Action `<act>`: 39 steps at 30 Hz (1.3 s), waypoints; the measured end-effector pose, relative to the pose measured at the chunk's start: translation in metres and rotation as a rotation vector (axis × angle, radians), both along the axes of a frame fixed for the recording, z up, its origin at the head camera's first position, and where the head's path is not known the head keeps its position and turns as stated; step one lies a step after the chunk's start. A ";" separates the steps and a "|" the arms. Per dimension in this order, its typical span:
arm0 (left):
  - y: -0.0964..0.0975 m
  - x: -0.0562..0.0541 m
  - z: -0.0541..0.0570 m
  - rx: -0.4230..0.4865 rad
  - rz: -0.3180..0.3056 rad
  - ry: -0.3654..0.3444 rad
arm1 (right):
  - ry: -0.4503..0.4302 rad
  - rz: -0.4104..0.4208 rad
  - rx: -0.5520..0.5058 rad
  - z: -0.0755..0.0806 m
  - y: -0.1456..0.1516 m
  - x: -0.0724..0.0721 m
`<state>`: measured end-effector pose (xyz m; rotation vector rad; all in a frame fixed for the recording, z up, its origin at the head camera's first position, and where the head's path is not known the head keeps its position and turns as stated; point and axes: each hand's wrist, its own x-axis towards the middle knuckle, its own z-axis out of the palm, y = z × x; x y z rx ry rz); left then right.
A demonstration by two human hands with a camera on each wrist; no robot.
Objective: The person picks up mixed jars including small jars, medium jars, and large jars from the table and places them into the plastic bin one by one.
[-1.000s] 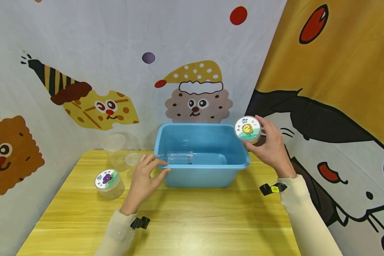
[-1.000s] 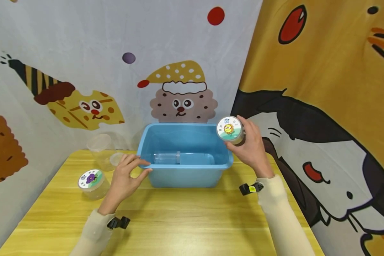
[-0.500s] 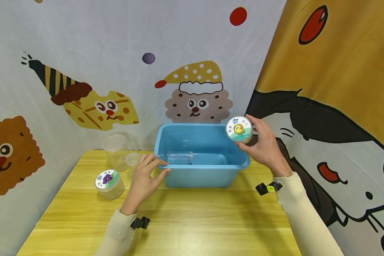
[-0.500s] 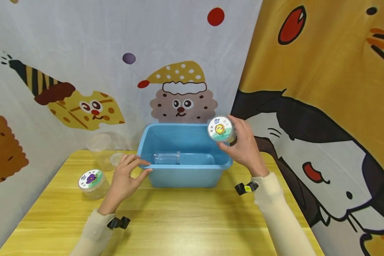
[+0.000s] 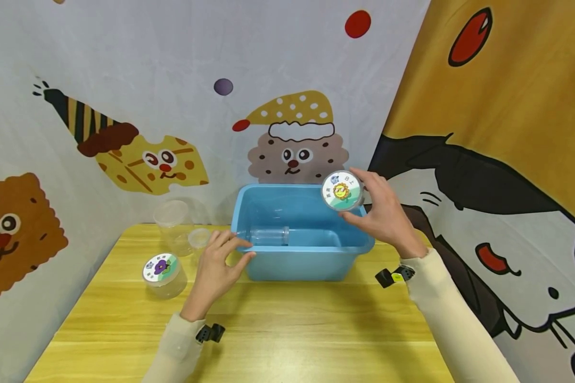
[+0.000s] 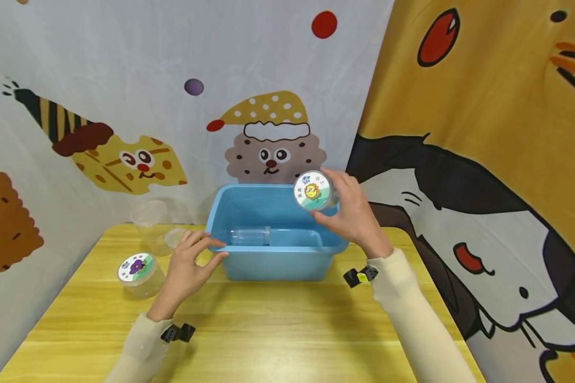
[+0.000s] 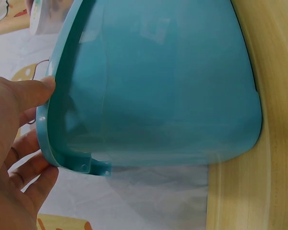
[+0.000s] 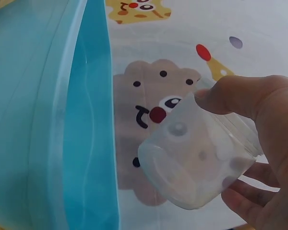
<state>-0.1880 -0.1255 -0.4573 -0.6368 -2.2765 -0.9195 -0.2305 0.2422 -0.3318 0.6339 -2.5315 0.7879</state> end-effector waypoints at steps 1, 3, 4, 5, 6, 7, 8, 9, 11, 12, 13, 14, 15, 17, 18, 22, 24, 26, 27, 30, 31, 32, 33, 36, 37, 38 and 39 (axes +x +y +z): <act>0.000 0.000 0.000 0.000 0.001 0.000 | -0.003 0.008 0.006 0.001 -0.002 0.000; 0.000 0.000 0.000 0.000 0.001 0.002 | -0.007 0.021 0.018 0.001 -0.005 -0.002; 0.000 0.000 0.000 0.000 0.001 0.003 | -0.008 0.026 0.025 0.002 -0.007 -0.002; 0.000 0.000 0.000 0.000 0.001 0.004 | -0.008 0.032 0.032 0.002 -0.008 -0.003; 0.000 0.000 0.000 0.000 0.001 0.004 | -0.008 0.039 0.037 0.003 -0.010 -0.003; 0.000 0.000 0.000 0.002 0.000 0.004 | -0.007 0.045 0.043 0.004 -0.012 -0.004; 0.000 0.000 0.000 0.003 0.000 0.005 | -0.005 0.049 0.049 0.005 -0.014 -0.004; 0.000 0.000 0.000 0.004 0.000 0.005 | -0.007 0.055 0.053 0.006 -0.017 -0.004; 0.000 0.000 0.000 0.007 -0.001 0.007 | -0.015 0.063 0.060 0.008 -0.021 -0.004; 0.000 -0.001 0.000 0.008 -0.001 0.011 | -0.024 0.067 0.062 0.009 -0.023 -0.004; 0.000 -0.001 0.000 0.008 -0.001 0.015 | -0.032 0.071 0.067 0.010 -0.025 -0.005; 0.000 -0.001 0.000 0.007 -0.001 0.020 | -0.041 0.075 0.071 0.011 -0.027 -0.004; 0.000 -0.001 0.000 0.007 -0.002 0.025 | -0.053 0.078 0.078 0.011 -0.029 -0.005; 0.000 -0.001 0.000 0.007 -0.002 0.028 | -0.069 0.083 0.091 0.012 -0.033 -0.005; 0.000 -0.001 0.000 0.008 -0.002 0.026 | -0.076 0.087 0.097 0.012 -0.035 -0.005; 0.000 0.000 0.000 0.008 0.000 0.015 | -0.089 0.106 0.119 0.013 -0.043 -0.007; 0.001 0.000 0.000 0.006 0.001 0.015 | -0.098 0.115 0.128 0.014 -0.046 -0.009; 0.000 -0.001 0.000 0.003 0.002 0.020 | -0.106 0.119 0.141 0.015 -0.050 -0.010; 0.000 -0.001 0.000 0.004 0.002 0.019 | -0.110 0.118 0.146 0.016 -0.051 -0.010; 0.000 0.000 0.001 0.002 0.005 0.012 | -0.124 0.115 0.169 0.018 -0.056 -0.012; 0.000 0.000 0.000 0.003 0.005 0.010 | -0.129 0.116 0.175 0.019 -0.058 -0.013; 0.000 0.000 0.000 0.004 0.007 0.009 | -0.135 0.121 0.180 0.020 -0.059 -0.013; 0.000 -0.001 0.000 0.003 0.006 0.008 | -0.144 0.127 0.184 0.020 -0.060 -0.014; 0.000 -0.001 0.000 0.001 0.006 0.011 | -0.176 0.146 0.198 0.021 -0.063 -0.014; 0.000 -0.001 0.000 0.001 0.006 0.013 | -0.188 0.151 0.201 0.021 -0.063 -0.014; 0.000 -0.001 -0.001 0.002 0.004 0.016 | -0.198 0.156 0.202 0.022 -0.063 -0.014; 0.000 -0.001 -0.001 0.003 0.003 0.018 | -0.207 0.159 0.202 0.022 -0.063 -0.014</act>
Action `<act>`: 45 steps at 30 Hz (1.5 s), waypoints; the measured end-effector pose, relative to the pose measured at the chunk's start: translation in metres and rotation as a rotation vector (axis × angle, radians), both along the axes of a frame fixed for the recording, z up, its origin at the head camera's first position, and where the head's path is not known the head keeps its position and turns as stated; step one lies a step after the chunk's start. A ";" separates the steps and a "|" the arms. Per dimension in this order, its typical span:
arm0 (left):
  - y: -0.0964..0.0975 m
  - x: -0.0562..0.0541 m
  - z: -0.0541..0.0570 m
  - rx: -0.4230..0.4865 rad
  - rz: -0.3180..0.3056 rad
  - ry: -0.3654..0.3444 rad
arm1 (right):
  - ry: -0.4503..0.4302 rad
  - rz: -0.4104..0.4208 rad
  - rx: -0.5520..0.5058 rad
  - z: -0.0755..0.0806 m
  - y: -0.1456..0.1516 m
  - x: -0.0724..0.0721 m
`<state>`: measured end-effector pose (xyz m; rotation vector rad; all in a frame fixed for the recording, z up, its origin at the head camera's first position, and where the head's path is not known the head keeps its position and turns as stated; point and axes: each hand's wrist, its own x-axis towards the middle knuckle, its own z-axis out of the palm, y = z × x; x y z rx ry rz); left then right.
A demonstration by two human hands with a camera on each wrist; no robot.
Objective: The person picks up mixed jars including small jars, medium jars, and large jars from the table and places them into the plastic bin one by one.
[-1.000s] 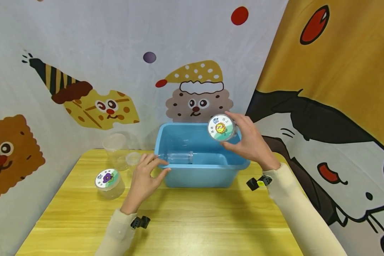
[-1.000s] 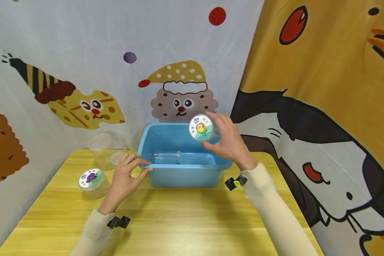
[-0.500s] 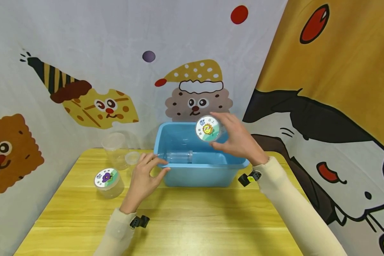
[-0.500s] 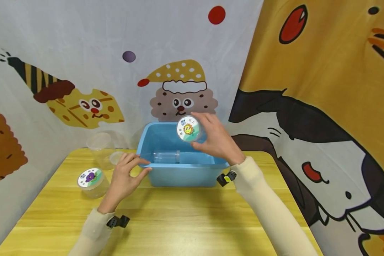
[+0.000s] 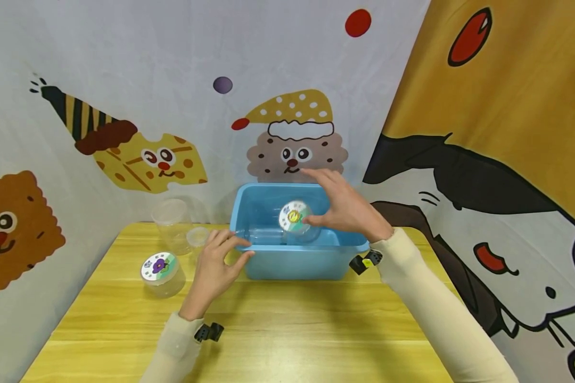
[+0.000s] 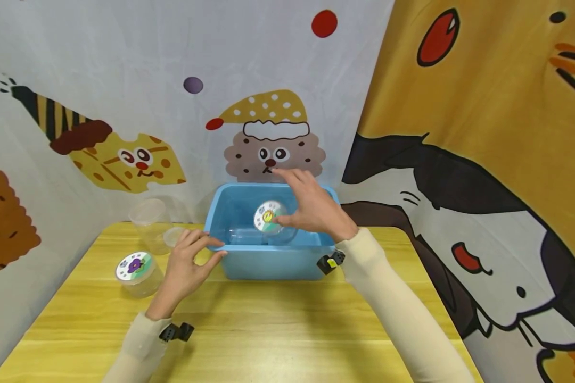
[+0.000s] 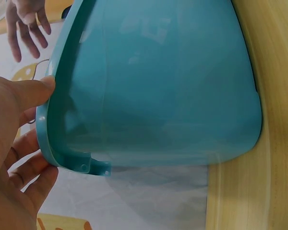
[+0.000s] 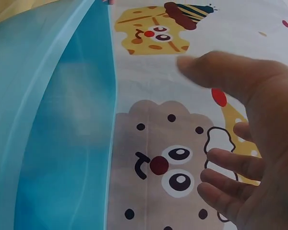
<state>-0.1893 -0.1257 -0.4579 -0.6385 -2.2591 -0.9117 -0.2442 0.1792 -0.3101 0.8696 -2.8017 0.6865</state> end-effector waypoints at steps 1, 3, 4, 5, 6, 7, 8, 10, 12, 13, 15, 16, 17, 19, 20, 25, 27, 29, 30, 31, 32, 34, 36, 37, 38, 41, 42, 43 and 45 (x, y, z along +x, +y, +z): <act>0.000 0.000 0.000 0.001 0.000 0.003 | -0.007 0.001 0.001 0.000 0.000 0.000; 0.000 0.000 -0.001 0.002 -0.002 0.009 | -0.013 0.007 -0.004 0.000 0.002 0.000; 0.000 0.000 -0.001 0.003 -0.003 0.009 | -0.013 0.010 -0.009 0.000 0.003 0.001; 0.001 0.000 -0.001 0.003 -0.004 0.009 | -0.013 0.012 -0.013 0.000 0.004 0.001; 0.001 0.000 -0.001 0.002 -0.003 0.007 | -0.011 0.012 -0.017 0.000 0.005 0.001; 0.001 0.000 -0.001 0.001 -0.002 0.003 | -0.008 0.009 -0.019 -0.001 0.007 0.001; 0.000 0.000 0.000 0.001 -0.002 -0.005 | -0.007 0.003 -0.022 -0.001 0.008 0.001; 0.000 0.000 0.000 0.000 -0.001 -0.015 | -0.004 -0.009 -0.030 -0.002 0.012 0.001; 0.000 0.000 0.000 -0.002 0.001 -0.022 | 0.005 -0.020 -0.037 -0.003 0.015 0.001; 0.000 0.000 0.000 -0.002 0.000 -0.023 | 0.013 -0.024 -0.041 -0.003 0.017 0.001; 0.000 0.000 0.000 -0.001 0.000 -0.018 | 0.037 -0.027 -0.052 -0.006 0.021 0.002; 0.001 0.000 0.000 -0.002 -0.001 -0.016 | 0.054 -0.029 -0.056 -0.007 0.024 0.002; 0.001 0.000 0.000 -0.002 -0.001 -0.015 | 0.070 -0.029 -0.062 -0.008 0.026 0.002; 0.001 0.000 0.000 -0.001 -0.002 -0.011 | 0.103 -0.031 -0.072 -0.012 0.031 0.002; 0.001 0.000 0.000 -0.001 -0.002 -0.009 | 0.116 -0.032 -0.079 -0.013 0.033 0.003; 0.001 -0.001 0.000 0.004 -0.005 0.002 | 0.151 -0.043 -0.111 -0.020 0.043 0.005; 0.001 -0.001 0.000 0.005 -0.005 0.006 | 0.158 -0.049 -0.116 -0.023 0.047 0.006; 0.001 -0.001 0.000 0.003 -0.007 0.007 | 0.168 -0.060 -0.124 -0.025 0.049 0.008; 0.001 -0.001 0.000 0.001 -0.008 0.009 | 0.176 -0.061 -0.131 -0.027 0.050 0.009; 0.001 -0.001 -0.001 0.002 -0.011 0.012 | 0.182 -0.063 -0.135 -0.029 0.051 0.011; 0.000 -0.001 -0.001 0.003 -0.009 0.013 | 0.189 -0.065 -0.139 -0.031 0.052 0.012; -0.001 0.000 -0.002 0.007 -0.005 0.020 | 0.204 -0.065 -0.147 -0.034 0.054 0.014; -0.002 0.000 -0.003 0.012 -0.002 0.027 | 0.215 -0.070 -0.158 -0.038 0.056 0.017; -0.002 0.000 -0.003 0.013 -0.001 0.030 | 0.219 -0.077 -0.161 -0.040 0.057 0.018; -0.002 0.000 -0.003 0.012 0.000 0.031 | 0.225 -0.084 -0.165 -0.042 0.059 0.020; -0.001 -0.001 -0.002 0.004 -0.006 0.029 | 0.232 -0.113 -0.177 -0.047 0.065 0.024; 0.000 -0.001 -0.002 0.002 -0.008 0.027 | 0.234 -0.121 -0.178 -0.049 0.067 0.026; 0.000 -0.001 -0.002 0.002 -0.010 0.025 | 0.235 -0.126 -0.178 -0.050 0.069 0.027; 0.002 -0.001 -0.001 0.003 -0.011 0.022 | 0.234 -0.136 -0.182 -0.053 0.072 0.029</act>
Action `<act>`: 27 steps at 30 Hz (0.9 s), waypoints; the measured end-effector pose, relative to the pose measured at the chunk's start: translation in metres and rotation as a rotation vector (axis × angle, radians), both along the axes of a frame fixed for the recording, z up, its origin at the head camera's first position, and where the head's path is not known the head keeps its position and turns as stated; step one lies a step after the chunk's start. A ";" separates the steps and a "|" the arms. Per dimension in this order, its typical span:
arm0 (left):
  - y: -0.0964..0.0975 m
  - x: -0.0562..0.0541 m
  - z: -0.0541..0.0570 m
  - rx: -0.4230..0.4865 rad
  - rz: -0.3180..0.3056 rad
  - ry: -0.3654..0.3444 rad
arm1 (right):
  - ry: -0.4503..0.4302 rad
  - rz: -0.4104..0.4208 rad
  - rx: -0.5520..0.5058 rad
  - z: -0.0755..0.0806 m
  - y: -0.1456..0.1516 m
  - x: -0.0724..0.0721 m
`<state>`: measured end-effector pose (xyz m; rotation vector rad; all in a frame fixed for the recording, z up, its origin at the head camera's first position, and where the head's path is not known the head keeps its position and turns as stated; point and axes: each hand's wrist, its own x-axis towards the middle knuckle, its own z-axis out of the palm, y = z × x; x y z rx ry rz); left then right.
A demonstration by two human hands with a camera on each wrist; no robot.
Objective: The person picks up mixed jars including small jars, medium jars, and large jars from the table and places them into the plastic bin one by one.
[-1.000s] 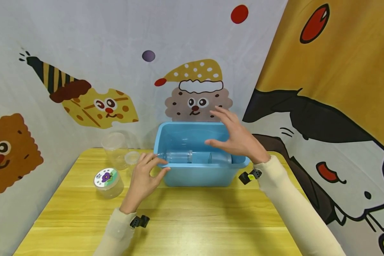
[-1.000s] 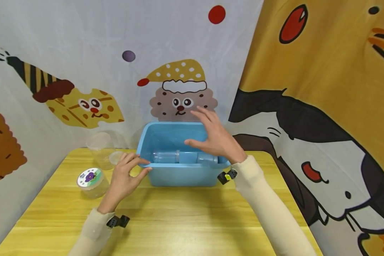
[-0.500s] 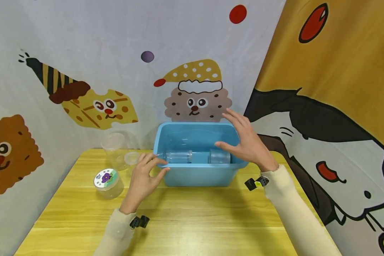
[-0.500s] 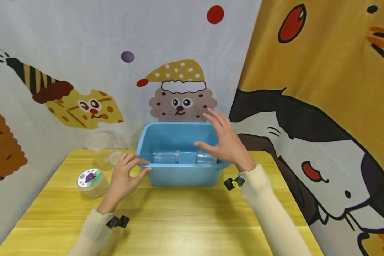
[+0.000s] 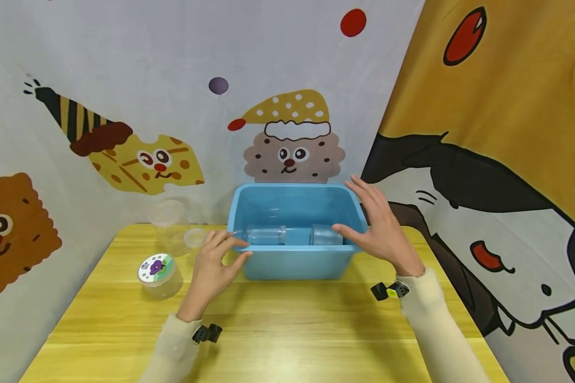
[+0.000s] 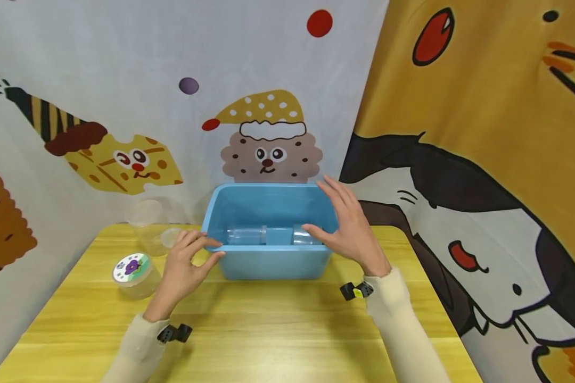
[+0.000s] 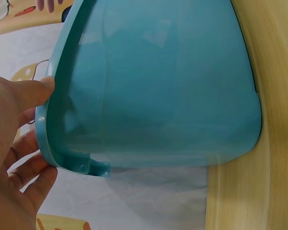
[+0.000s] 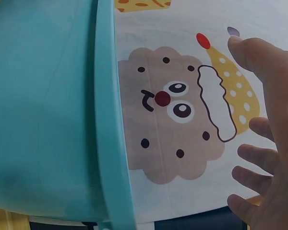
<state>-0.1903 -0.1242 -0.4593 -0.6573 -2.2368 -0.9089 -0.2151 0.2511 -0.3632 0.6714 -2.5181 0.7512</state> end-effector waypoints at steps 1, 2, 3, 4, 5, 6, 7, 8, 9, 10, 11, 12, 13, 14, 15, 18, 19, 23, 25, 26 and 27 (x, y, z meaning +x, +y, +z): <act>0.000 0.000 0.000 0.001 0.000 -0.003 | 0.001 -0.004 -0.001 -0.001 0.001 0.001; 0.000 0.000 0.000 0.001 0.000 -0.003 | 0.001 -0.010 0.000 -0.003 0.001 0.001; 0.000 0.001 0.000 0.002 0.000 -0.004 | -0.002 -0.016 -0.003 -0.005 0.002 0.002; 0.000 0.001 0.000 0.002 0.000 -0.005 | -0.004 -0.021 -0.006 -0.007 0.003 0.003; 0.000 0.001 0.000 0.002 0.001 -0.003 | -0.005 -0.026 -0.010 -0.009 0.003 0.004; 0.000 0.001 0.000 0.003 0.001 -0.003 | -0.006 -0.029 -0.012 -0.011 0.003 0.005; 0.000 0.001 -0.001 0.005 0.002 -0.002 | -0.006 -0.033 -0.013 -0.013 0.004 0.006; 0.000 0.001 -0.001 0.007 0.002 0.000 | -0.007 -0.033 -0.016 -0.015 0.004 0.008; 0.000 0.001 -0.001 0.009 0.003 0.001 | -0.006 -0.031 -0.020 -0.018 0.004 0.009; 0.000 0.000 -0.001 0.011 0.002 0.002 | -0.001 -0.030 -0.020 -0.021 0.005 0.010; 0.000 0.000 0.000 0.010 0.000 0.004 | 0.004 -0.030 -0.020 -0.023 0.005 0.012; 0.000 0.000 0.000 0.011 -0.002 0.000 | 0.009 -0.031 -0.019 -0.026 0.006 0.013; 0.000 -0.001 0.000 0.011 -0.003 0.002 | 0.014 -0.030 -0.019 -0.028 0.006 0.015; 0.001 -0.001 0.000 0.011 -0.003 0.002 | 0.016 -0.032 -0.018 -0.030 0.007 0.016; 0.001 -0.001 -0.001 0.012 -0.002 0.003 | 0.017 -0.035 -0.016 -0.032 0.007 0.017; 0.000 -0.001 -0.001 0.016 0.004 0.000 | 0.015 -0.040 -0.012 -0.036 0.007 0.020; 0.000 -0.001 -0.002 0.016 0.007 0.000 | 0.014 -0.042 -0.011 -0.038 0.007 0.021; 0.000 -0.001 -0.002 0.018 0.008 -0.007 | 0.013 -0.039 -0.007 -0.044 0.008 0.026; 0.001 -0.001 -0.002 0.018 0.007 -0.006 | 0.010 -0.039 -0.001 -0.047 0.008 0.029; 0.001 -0.001 -0.002 0.018 0.006 -0.008 | 0.009 -0.037 -0.001 -0.049 0.009 0.030; 0.001 -0.001 -0.002 0.017 0.006 -0.012 | 0.008 -0.036 0.000 -0.052 0.010 0.031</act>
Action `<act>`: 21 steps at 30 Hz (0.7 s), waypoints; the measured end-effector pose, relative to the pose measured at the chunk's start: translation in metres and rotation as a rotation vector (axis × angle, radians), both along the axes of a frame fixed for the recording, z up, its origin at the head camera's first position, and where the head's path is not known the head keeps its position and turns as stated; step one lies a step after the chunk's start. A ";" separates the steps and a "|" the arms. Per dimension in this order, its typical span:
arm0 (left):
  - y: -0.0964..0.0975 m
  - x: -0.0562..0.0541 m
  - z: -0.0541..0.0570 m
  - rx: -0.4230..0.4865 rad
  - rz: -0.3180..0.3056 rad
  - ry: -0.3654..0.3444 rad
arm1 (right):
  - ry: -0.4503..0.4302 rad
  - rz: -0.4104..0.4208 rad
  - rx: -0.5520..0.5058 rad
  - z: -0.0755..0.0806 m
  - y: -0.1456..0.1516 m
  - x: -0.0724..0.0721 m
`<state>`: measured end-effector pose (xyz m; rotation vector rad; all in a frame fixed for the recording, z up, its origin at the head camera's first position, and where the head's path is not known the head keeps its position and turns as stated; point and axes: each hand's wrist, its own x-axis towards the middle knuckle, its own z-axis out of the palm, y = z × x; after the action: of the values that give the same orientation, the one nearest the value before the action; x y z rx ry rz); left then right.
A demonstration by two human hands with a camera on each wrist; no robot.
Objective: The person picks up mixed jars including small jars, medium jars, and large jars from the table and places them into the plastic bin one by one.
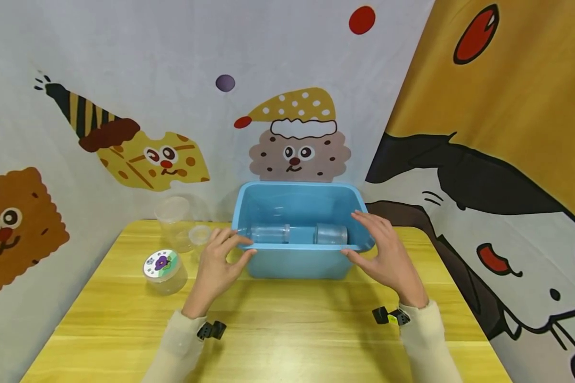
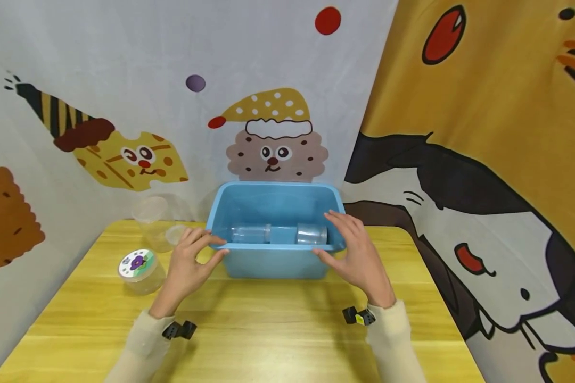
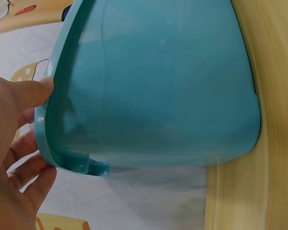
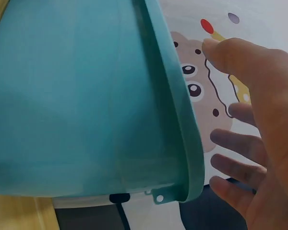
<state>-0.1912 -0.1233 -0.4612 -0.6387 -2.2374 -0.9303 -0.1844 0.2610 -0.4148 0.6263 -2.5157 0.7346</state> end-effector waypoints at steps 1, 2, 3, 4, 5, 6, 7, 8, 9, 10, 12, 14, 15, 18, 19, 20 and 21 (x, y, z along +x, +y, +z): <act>0.000 0.000 0.000 -0.003 0.001 -0.004 | -0.003 0.001 -0.002 -0.003 0.000 0.001; -0.001 0.001 0.000 -0.005 0.001 -0.009 | -0.003 0.005 -0.006 -0.005 0.001 0.002; -0.001 0.001 0.000 -0.008 0.001 -0.016 | -0.005 0.009 -0.012 -0.007 0.002 0.002; -0.001 0.001 0.001 -0.010 0.002 -0.021 | -0.004 0.013 -0.017 -0.009 0.002 0.003; -0.002 0.002 0.001 -0.009 0.002 -0.024 | -0.002 0.016 -0.021 -0.011 0.003 0.004; -0.002 0.002 0.001 -0.010 0.004 -0.025 | 0.002 0.019 -0.021 -0.012 0.003 0.004; -0.002 0.002 0.001 -0.008 0.003 -0.022 | 0.009 0.015 -0.021 -0.013 0.003 0.005; -0.001 0.001 0.001 -0.007 0.002 -0.019 | 0.019 0.009 -0.020 -0.014 0.004 0.006; -0.001 0.001 0.001 -0.006 0.002 -0.015 | 0.030 0.002 -0.018 -0.015 0.004 0.007; -0.001 0.001 0.001 -0.004 0.000 -0.012 | 0.045 -0.004 -0.020 -0.017 0.004 0.008; -0.001 0.002 0.001 -0.003 -0.002 -0.011 | 0.071 -0.018 -0.023 -0.020 0.003 0.010; -0.001 0.003 0.001 0.000 -0.005 -0.013 | 0.094 -0.028 -0.032 -0.022 0.002 0.011; 0.000 0.003 0.001 0.002 -0.005 -0.016 | 0.105 -0.029 -0.036 -0.023 0.001 0.011; -0.001 0.003 0.001 0.005 -0.005 -0.020 | 0.136 -0.036 -0.046 -0.026 -0.001 0.011; -0.001 0.003 0.001 0.006 -0.005 -0.019 | 0.147 -0.037 -0.049 -0.027 -0.001 0.011; -0.001 0.003 0.001 0.006 -0.004 -0.021 | 0.155 -0.039 -0.050 -0.028 -0.002 0.010; -0.001 0.003 0.002 0.011 -0.007 -0.024 | 0.162 -0.039 -0.051 -0.028 -0.003 0.010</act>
<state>-0.1885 -0.1245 -0.4594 -0.6337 -2.2511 -0.9572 -0.1745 0.2581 -0.4427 0.5926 -2.3475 0.7020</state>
